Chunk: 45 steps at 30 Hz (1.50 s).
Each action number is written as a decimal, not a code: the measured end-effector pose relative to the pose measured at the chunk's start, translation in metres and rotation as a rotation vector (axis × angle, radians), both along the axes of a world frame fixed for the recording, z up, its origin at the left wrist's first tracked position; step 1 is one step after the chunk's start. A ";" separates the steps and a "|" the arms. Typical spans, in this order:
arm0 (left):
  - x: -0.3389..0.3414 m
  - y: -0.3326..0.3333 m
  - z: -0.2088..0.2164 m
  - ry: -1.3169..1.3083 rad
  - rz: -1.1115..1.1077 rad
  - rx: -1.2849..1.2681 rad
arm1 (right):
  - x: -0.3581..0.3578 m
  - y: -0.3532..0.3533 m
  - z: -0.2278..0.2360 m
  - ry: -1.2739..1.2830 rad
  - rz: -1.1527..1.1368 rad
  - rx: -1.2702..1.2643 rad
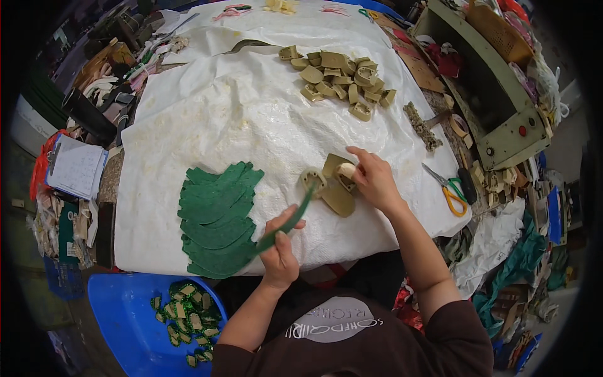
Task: The person repeatedly picks up beige plastic shoe-like parts and green foam pieces from a table. They wrap the foam around the plastic parts by hand and place the finished units into a blue bin. A second person is visible working at the same table in the background.
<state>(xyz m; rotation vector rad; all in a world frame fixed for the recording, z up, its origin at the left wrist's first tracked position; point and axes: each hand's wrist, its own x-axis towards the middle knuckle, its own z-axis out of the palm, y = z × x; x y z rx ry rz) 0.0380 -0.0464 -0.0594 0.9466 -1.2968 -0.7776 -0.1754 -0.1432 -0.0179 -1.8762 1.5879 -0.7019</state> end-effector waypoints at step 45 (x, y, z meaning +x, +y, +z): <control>-0.105 -0.072 0.032 -0.203 0.051 -0.365 | -0.019 0.056 -0.005 0.100 0.052 -0.712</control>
